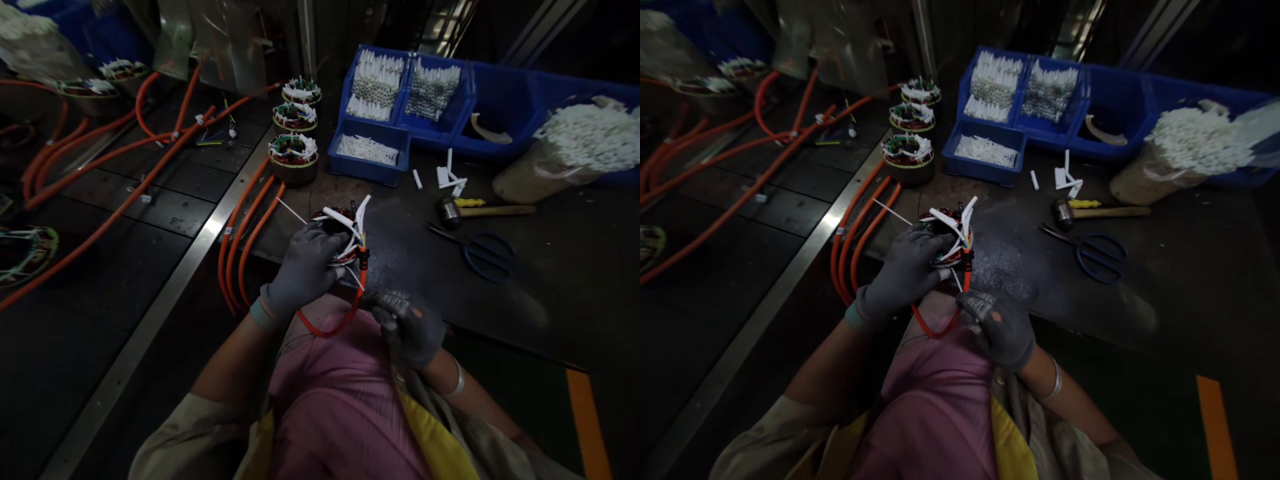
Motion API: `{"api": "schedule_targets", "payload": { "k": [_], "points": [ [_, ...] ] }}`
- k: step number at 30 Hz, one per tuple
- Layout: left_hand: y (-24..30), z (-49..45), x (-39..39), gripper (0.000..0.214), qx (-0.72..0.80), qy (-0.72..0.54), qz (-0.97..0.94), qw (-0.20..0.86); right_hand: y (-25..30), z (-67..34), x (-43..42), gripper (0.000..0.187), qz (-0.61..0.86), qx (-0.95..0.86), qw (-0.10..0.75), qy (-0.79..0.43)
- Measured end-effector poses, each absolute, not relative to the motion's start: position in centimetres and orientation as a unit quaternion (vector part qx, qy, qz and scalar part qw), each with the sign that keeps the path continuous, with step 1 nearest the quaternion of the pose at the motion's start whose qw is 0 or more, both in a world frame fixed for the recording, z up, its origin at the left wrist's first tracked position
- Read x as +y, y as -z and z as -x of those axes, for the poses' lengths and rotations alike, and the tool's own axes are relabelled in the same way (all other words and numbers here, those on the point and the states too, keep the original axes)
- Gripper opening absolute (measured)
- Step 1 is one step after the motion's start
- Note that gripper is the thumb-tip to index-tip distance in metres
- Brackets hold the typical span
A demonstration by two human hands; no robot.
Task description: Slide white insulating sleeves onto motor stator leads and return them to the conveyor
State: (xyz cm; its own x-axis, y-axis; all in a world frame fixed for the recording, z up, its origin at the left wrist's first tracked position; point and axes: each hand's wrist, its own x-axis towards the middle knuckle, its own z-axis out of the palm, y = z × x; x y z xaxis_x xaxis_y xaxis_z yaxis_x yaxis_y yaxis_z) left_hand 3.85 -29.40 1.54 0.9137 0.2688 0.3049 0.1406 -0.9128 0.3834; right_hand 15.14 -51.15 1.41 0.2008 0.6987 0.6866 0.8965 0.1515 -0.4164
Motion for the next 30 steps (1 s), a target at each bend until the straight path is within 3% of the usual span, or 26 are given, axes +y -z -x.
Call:
{"api": "schedule_targets", "payload": {
  "k": [11,16,20,24,27,30],
  "points": [
    [-1.3,-3.6,-29.4,0.049,0.098,-0.193,-0.954,0.209,-0.4,-14.3,-52.5,0.038,0.631,-0.580,0.503,0.113],
    [-1.3,-3.5,-29.2,0.047,0.101,-0.188,-0.954,0.213,-0.7,-14.5,-52.5,0.027,0.647,-0.595,0.468,0.098],
    [-1.3,-3.6,-29.1,0.048,0.094,-0.182,-0.956,0.208,-1.0,-14.5,-51.8,0.029,0.648,-0.611,0.446,0.083],
    [-1.6,-3.5,-29.3,0.065,0.102,-0.181,-0.954,0.216,-0.9,-14.9,-48.4,0.027,0.672,-0.606,0.422,0.046],
    [-1.7,-3.2,-29.5,0.076,0.127,-0.227,-0.930,0.259,-0.7,-15.6,-46.0,0.021,0.694,-0.538,0.475,-0.052],
    [-1.7,-2.9,-29.7,0.059,0.139,-0.253,-0.908,0.302,-0.6,-16.2,-45.2,0.017,0.678,-0.447,0.562,-0.155]
  ]
}}
